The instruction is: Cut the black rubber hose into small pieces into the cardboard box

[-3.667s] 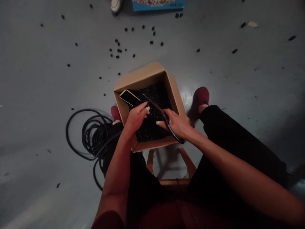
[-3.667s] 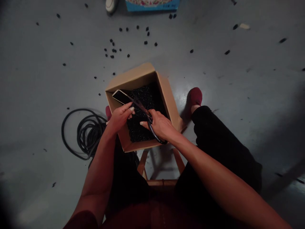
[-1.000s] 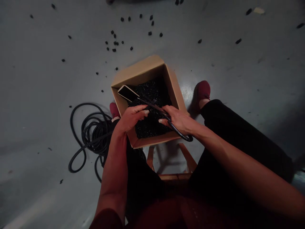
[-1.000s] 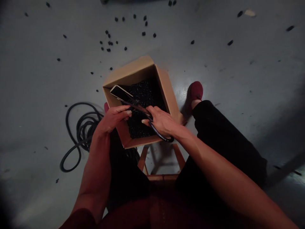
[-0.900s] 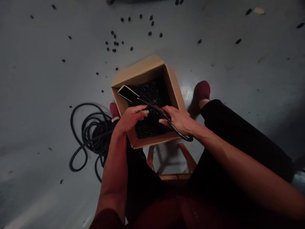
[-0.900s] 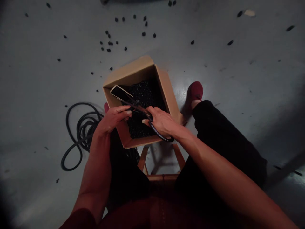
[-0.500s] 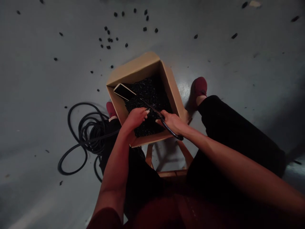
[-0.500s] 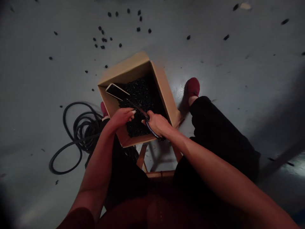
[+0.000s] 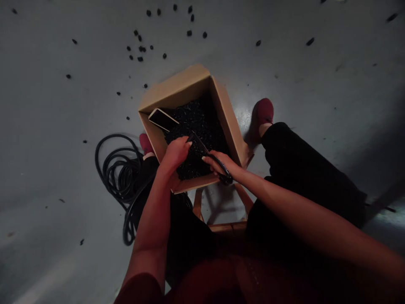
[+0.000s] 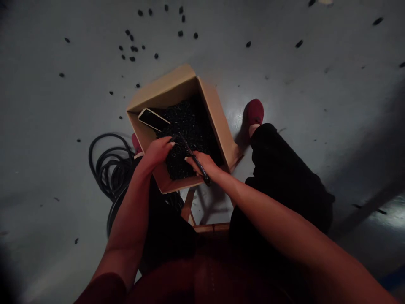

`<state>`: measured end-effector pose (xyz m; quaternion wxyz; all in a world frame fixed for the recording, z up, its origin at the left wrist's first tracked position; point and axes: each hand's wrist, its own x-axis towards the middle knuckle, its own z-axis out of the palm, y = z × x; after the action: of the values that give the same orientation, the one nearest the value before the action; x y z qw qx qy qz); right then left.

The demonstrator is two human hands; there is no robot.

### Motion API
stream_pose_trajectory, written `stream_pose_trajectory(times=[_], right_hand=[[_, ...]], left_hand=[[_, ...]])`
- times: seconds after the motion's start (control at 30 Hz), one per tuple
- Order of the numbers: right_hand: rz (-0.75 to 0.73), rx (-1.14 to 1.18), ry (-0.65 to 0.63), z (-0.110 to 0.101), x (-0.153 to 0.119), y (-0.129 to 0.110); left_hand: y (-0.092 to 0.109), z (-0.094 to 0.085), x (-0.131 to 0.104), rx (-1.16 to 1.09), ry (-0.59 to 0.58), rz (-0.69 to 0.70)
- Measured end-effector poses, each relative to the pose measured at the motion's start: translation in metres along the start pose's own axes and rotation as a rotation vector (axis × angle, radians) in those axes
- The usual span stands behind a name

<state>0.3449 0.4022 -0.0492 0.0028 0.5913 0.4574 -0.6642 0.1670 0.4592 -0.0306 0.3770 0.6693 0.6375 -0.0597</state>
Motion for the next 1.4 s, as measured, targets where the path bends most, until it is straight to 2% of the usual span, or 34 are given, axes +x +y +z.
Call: stream_pose_trajectory(times=[0.1, 0.27, 0.43, 0.53, 0.77, 0.87, 1.0, 1.17, 1.4], right_hand=[[0.057, 0.242, -0.056, 0.006, -0.003, -0.001], [0.003, 0.253, -0.066, 0.008, -0.007, -0.007], [-0.054, 0.203, -0.103, 0.012, -0.007, 0.000], [-0.070, 0.199, -0.119, 0.013, -0.008, 0.000], [-0.123, 0.142, -0.002, 0.002, -0.012, -0.017], [-0.173, 0.086, 0.107, -0.007, -0.009, -0.021], [-0.230, -0.024, 0.204, -0.022, -0.011, -0.027], [-0.307, -0.187, 0.225, -0.031, -0.016, -0.032], [-0.317, -0.281, 0.238, -0.030, -0.017, -0.033]], left_hand=[[0.000, -0.019, -0.004, -0.196, 0.058, 0.022], [0.001, -0.038, -0.012, -0.530, 0.018, -0.050], [0.007, -0.050, -0.016, -0.652, 0.214, -0.033], [0.005, -0.056, -0.018, -0.695, 0.260, -0.029], [0.001, -0.052, -0.018, -0.583, 0.285, 0.021], [0.005, -0.047, -0.019, -0.492, 0.246, 0.002], [0.009, -0.041, -0.019, -0.442, 0.187, 0.066], [0.006, -0.038, -0.018, -0.375, 0.166, 0.108], [0.005, -0.036, -0.017, -0.334, 0.148, 0.114]])
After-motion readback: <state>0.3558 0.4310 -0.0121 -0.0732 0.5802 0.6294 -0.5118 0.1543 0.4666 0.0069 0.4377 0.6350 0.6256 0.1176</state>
